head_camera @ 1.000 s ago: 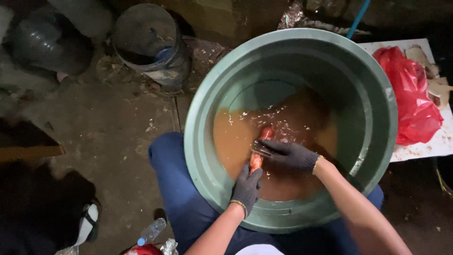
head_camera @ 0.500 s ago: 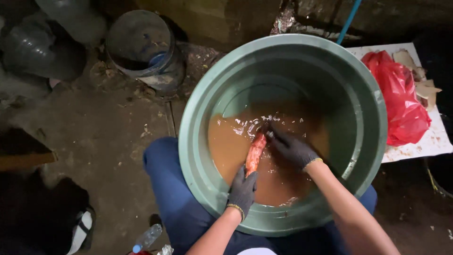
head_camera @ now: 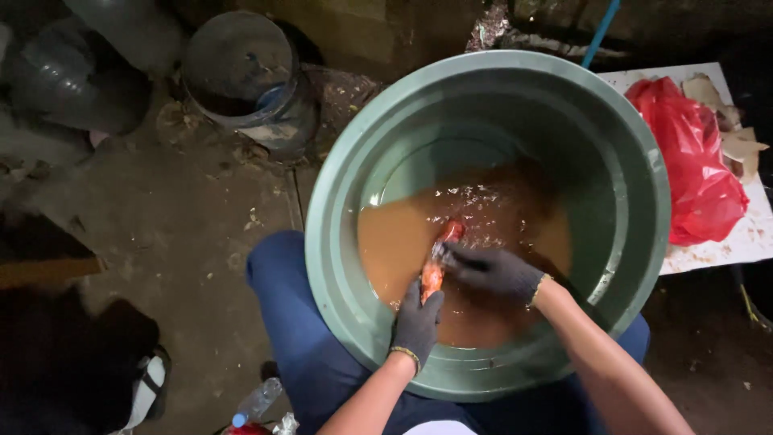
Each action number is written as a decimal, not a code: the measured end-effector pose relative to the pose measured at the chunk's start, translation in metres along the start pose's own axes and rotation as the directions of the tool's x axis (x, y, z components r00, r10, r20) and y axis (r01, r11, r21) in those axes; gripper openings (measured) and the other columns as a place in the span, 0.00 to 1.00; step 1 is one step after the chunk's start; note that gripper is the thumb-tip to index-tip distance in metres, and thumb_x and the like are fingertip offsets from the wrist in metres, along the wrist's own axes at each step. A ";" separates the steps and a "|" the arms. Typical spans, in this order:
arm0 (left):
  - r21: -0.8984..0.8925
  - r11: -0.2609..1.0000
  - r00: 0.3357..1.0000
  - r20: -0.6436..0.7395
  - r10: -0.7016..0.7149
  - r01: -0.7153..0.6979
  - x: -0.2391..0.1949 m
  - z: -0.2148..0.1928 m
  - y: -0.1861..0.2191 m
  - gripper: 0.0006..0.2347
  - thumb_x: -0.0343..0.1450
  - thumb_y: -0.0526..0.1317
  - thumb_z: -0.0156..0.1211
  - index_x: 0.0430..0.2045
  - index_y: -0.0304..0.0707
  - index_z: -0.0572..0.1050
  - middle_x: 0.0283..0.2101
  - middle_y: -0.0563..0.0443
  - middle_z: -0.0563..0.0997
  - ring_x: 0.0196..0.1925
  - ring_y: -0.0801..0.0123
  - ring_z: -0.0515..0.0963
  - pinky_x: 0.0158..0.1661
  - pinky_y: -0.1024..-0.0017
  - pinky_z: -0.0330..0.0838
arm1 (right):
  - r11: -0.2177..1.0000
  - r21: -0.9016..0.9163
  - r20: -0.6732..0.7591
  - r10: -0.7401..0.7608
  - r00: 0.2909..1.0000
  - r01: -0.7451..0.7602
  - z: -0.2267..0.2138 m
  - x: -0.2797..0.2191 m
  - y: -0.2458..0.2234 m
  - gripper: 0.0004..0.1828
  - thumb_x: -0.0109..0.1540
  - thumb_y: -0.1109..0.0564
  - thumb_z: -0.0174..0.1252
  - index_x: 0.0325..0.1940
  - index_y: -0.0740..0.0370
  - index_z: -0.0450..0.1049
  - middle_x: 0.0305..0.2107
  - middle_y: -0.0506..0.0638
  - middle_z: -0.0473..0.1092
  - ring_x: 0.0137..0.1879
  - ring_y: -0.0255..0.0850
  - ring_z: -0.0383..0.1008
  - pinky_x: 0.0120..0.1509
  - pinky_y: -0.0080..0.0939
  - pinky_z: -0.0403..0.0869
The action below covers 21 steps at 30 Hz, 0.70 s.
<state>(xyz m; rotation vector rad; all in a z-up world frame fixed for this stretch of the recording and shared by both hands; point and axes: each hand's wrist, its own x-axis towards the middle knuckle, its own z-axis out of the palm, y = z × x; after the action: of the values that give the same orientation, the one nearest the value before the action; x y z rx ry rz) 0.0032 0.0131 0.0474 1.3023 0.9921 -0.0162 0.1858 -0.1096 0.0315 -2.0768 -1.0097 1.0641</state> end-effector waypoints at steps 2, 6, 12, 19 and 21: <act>0.015 0.999 0.999 0.005 -0.036 0.036 -0.009 -0.001 0.020 0.05 0.68 0.42 0.54 0.28 0.45 0.69 0.18 0.54 0.68 0.21 0.69 0.65 0.25 0.67 0.63 | 0.995 0.059 0.005 0.082 0.997 -0.082 -0.010 -0.001 -0.007 0.35 0.63 0.44 0.60 0.74 0.39 0.63 0.62 0.30 0.70 0.61 0.22 0.66 0.69 0.31 0.65; 0.040 0.999 0.999 -0.013 0.034 -0.033 0.007 0.003 -0.011 0.10 0.68 0.44 0.56 0.39 0.45 0.74 0.23 0.53 0.72 0.24 0.70 0.70 0.34 0.69 0.68 | 0.984 -0.162 -0.316 -0.124 0.940 0.075 -0.017 0.018 0.013 0.33 0.67 0.46 0.51 0.77 0.49 0.58 0.61 0.54 0.73 0.63 0.50 0.75 0.62 0.46 0.70; 0.124 0.991 0.999 -0.017 -0.043 0.044 -0.007 0.000 0.016 0.12 0.67 0.46 0.54 0.40 0.46 0.75 0.26 0.54 0.76 0.26 0.70 0.73 0.36 0.69 0.70 | 0.991 0.101 0.176 -0.101 0.979 0.084 -0.015 0.002 -0.015 0.37 0.65 0.47 0.58 0.78 0.42 0.56 0.66 0.29 0.65 0.62 0.22 0.60 0.70 0.29 0.62; 0.290 0.955 0.995 -0.060 0.083 -0.062 0.008 -0.001 -0.009 0.27 0.67 0.49 0.58 0.63 0.44 0.68 0.63 0.49 0.77 0.63 0.59 0.77 0.60 0.66 0.67 | 0.919 0.044 -0.199 0.392 0.898 -0.392 -0.027 0.000 -0.032 0.35 0.60 0.27 0.46 0.73 0.24 0.61 0.68 0.41 0.65 0.75 0.43 0.62 0.75 0.36 0.59; 0.255 0.967 0.997 -0.058 0.041 -0.024 0.000 0.000 0.006 0.23 0.65 0.49 0.58 0.55 0.44 0.73 0.56 0.48 0.82 0.56 0.59 0.81 0.56 0.66 0.71 | 0.988 0.120 0.082 -0.107 0.991 0.097 -0.014 -0.005 -0.018 0.34 0.65 0.42 0.55 0.75 0.49 0.62 0.64 0.39 0.70 0.64 0.29 0.68 0.69 0.35 0.65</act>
<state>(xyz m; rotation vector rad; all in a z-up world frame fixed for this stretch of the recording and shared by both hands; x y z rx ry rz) 0.0059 0.0151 0.0525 1.5623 1.0473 -0.0801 0.1888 -0.1063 0.0542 -1.8795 -1.0602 1.1425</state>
